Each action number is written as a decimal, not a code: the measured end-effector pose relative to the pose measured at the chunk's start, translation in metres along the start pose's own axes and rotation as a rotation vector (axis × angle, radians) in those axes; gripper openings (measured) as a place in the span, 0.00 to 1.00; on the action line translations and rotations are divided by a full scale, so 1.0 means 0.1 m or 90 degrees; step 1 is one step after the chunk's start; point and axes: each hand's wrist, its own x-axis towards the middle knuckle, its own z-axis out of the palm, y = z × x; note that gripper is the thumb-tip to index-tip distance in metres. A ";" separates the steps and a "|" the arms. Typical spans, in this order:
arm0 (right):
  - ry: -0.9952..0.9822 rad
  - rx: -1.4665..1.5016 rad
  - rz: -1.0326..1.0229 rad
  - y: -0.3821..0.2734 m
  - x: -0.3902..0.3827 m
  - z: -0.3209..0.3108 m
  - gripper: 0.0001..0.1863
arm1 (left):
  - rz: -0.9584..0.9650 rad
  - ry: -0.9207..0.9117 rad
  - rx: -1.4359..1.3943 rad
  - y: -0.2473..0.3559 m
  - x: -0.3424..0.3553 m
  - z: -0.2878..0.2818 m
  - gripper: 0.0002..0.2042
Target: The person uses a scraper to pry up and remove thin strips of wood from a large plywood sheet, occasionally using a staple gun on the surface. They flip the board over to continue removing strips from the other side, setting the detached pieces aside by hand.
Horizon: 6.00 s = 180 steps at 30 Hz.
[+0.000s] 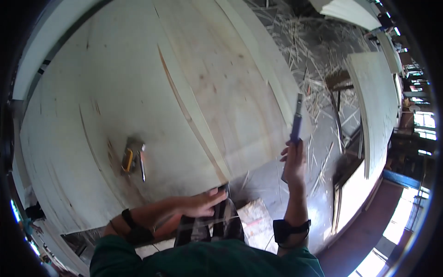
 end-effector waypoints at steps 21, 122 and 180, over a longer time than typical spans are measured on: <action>-0.277 -0.418 -0.348 -2.43 5.15 7.70 0.14 | -0.802 0.467 0.377 -5.76 -1.01 -3.87 0.33; 0.436 0.212 0.609 6.81 -1.07 -2.31 0.11 | -0.225 0.059 0.062 -0.48 3.81 4.14 0.28; -0.487 0.307 0.219 0.69 0.98 1.84 0.25 | -0.683 0.768 -0.776 -1.81 1.28 0.16 0.12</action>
